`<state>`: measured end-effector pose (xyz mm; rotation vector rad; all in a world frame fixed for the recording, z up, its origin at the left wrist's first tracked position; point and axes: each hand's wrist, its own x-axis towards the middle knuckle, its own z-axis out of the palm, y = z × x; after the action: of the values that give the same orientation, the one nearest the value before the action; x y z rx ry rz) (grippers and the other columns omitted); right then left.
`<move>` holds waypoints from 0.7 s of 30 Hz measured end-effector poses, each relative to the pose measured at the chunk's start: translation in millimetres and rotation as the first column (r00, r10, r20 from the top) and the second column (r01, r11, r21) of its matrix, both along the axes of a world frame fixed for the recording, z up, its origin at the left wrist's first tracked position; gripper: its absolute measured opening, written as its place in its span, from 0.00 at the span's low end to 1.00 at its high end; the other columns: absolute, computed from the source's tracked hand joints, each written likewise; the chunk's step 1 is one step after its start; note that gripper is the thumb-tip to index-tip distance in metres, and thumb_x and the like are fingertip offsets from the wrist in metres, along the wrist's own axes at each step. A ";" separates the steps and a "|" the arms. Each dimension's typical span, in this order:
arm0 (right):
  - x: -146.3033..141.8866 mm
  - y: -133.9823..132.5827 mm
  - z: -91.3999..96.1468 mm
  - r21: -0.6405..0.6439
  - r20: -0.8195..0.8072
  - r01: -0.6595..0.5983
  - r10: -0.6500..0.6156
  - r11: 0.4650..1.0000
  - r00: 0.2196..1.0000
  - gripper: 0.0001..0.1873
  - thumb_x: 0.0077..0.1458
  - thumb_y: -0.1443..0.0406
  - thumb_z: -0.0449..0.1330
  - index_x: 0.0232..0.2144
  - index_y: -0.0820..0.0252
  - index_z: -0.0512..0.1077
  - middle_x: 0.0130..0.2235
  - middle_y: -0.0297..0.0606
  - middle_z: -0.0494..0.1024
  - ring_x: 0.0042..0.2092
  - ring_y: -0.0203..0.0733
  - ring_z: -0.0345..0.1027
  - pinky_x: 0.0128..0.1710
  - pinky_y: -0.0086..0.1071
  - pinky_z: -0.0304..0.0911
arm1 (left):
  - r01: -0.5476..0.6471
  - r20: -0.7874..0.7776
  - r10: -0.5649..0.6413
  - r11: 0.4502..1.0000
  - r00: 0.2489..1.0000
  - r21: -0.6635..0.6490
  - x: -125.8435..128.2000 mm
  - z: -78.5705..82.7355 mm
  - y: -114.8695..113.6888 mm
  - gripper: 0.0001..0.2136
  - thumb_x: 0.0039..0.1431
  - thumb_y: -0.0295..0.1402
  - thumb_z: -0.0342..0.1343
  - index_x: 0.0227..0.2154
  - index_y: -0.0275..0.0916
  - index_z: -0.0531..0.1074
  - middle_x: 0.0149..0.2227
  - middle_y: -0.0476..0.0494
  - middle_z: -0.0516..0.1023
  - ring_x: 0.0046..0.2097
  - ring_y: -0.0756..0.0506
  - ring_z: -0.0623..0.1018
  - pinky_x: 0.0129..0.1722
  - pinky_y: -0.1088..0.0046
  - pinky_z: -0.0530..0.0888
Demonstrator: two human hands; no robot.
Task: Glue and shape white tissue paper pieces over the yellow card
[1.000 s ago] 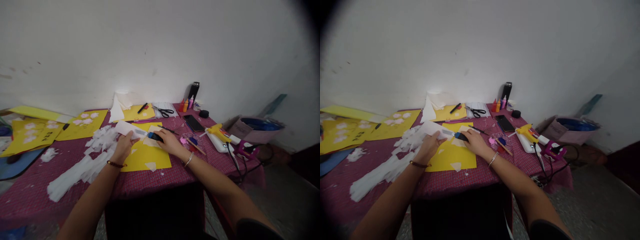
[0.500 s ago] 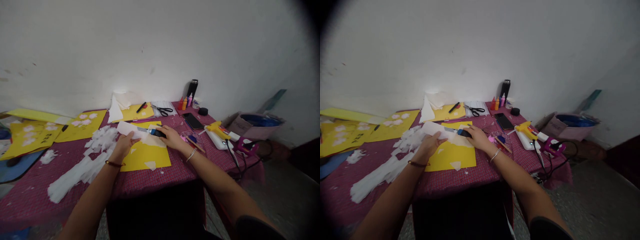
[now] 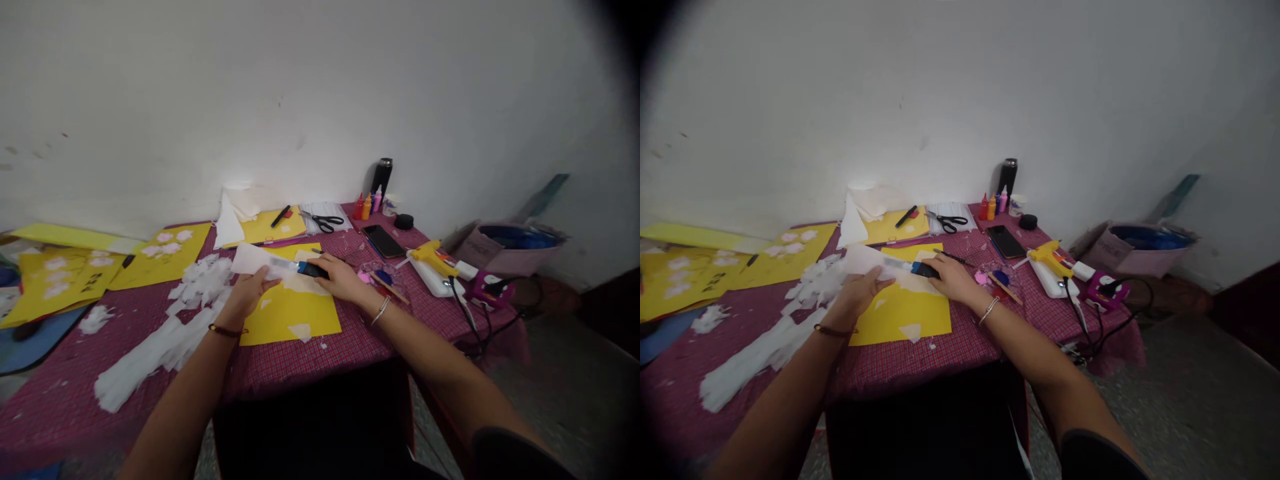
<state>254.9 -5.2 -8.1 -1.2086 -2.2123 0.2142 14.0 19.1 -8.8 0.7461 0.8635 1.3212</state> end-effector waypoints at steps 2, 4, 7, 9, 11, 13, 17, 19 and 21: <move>-1.9 -0.5 -0.8 0.002 -0.012 0.007 -0.007 1.000 1.000 0.27 0.54 0.71 0.60 0.57 0.62 0.67 0.52 0.47 0.71 0.54 0.47 0.67 0.55 0.40 0.62 | 0.053 -0.027 -0.052 0.998 0.998 0.031 2.8 -3.1 -1.2 0.11 0.45 0.28 0.69 0.21 0.34 0.70 0.23 0.50 0.74 0.29 0.49 0.79 0.37 0.70 0.82; -3.8 -1.0 -1.6 0.001 -0.029 0.011 -0.011 1.000 1.000 0.26 0.55 0.70 0.60 0.57 0.60 0.67 0.52 0.46 0.71 0.54 0.47 0.67 0.55 0.41 0.62 | 0.109 -0.049 -0.108 0.993 0.993 0.032 5.0 -5.8 -2.3 0.10 0.45 0.29 0.69 0.23 0.34 0.72 0.24 0.49 0.75 0.30 0.48 0.79 0.38 0.69 0.82; -6.3 -1.6 -2.5 -0.005 -0.045 0.011 -0.012 1.000 0.999 0.26 0.55 0.70 0.60 0.57 0.59 0.67 0.51 0.45 0.72 0.53 0.46 0.67 0.55 0.41 0.62 | 0.159 -0.068 -0.158 0.987 0.985 0.002 8.7 -8.5 -4.2 0.10 0.46 0.30 0.69 0.24 0.33 0.73 0.26 0.46 0.77 0.30 0.48 0.79 0.38 0.69 0.81; -6.4 -1.5 -2.5 -0.005 -0.043 0.010 -0.010 1.000 0.999 0.25 0.55 0.70 0.60 0.57 0.60 0.67 0.51 0.45 0.72 0.53 0.46 0.68 0.54 0.40 0.63 | 0.165 -0.078 -0.166 0.986 0.983 -0.017 10.8 -9.0 -5.4 0.10 0.48 0.31 0.68 0.22 0.34 0.72 0.25 0.46 0.77 0.28 0.49 0.78 0.37 0.70 0.81; -4.5 -0.9 -1.8 0.000 -0.037 0.006 -0.006 1.000 0.999 0.26 0.55 0.70 0.60 0.57 0.61 0.67 0.51 0.46 0.72 0.53 0.46 0.67 0.54 0.40 0.63 | 0.159 -0.084 -0.161 0.987 0.983 -0.026 11.3 -8.6 -5.9 0.10 0.49 0.31 0.67 0.23 0.35 0.72 0.24 0.46 0.77 0.27 0.49 0.78 0.36 0.70 0.81; -0.8 0.0 -0.5 0.001 -0.030 0.005 -0.005 1.000 1.000 0.26 0.55 0.71 0.60 0.57 0.62 0.67 0.51 0.46 0.72 0.53 0.46 0.67 0.55 0.40 0.62 | 0.153 -0.094 -0.155 0.988 0.983 -0.027 9.4 -7.5 -5.1 0.08 0.50 0.31 0.67 0.27 0.35 0.73 0.26 0.45 0.78 0.28 0.49 0.78 0.34 0.69 0.81; 8.0 2.1 2.3 -0.015 -0.019 0.012 -0.012 1.000 1.000 0.27 0.54 0.71 0.60 0.57 0.61 0.67 0.49 0.46 0.72 0.51 0.46 0.68 0.53 0.40 0.63 | 0.122 -0.128 -0.126 0.992 0.984 -0.041 -0.1 -4.3 -0.5 0.09 0.51 0.31 0.67 0.24 0.35 0.71 0.21 0.48 0.74 0.26 0.49 0.77 0.34 0.69 0.81; 10.8 2.6 3.1 -0.024 -0.028 0.005 -0.006 1.000 1.000 0.27 0.54 0.72 0.59 0.57 0.60 0.67 0.49 0.45 0.72 0.50 0.46 0.68 0.52 0.40 0.63 | 0.088 -0.123 -0.094 0.995 0.988 -0.048 -5.2 -2.5 2.2 0.10 0.50 0.28 0.67 0.23 0.36 0.69 0.18 0.51 0.71 0.24 0.50 0.75 0.35 0.67 0.81; 11.5 2.7 3.2 -0.029 -0.045 -0.008 0.007 1.000 0.999 0.29 0.53 0.72 0.59 0.58 0.58 0.66 0.49 0.45 0.73 0.50 0.46 0.68 0.52 0.40 0.63 | 0.061 -0.104 -0.065 0.997 0.992 -0.043 -8.6 -1.6 4.3 0.09 0.49 0.27 0.67 0.24 0.35 0.70 0.18 0.52 0.71 0.23 0.50 0.75 0.35 0.66 0.82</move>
<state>266.4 -2.5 -4.8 -1.1996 -2.1818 0.2748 5.5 23.4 -10.4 0.8107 0.9402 1.2138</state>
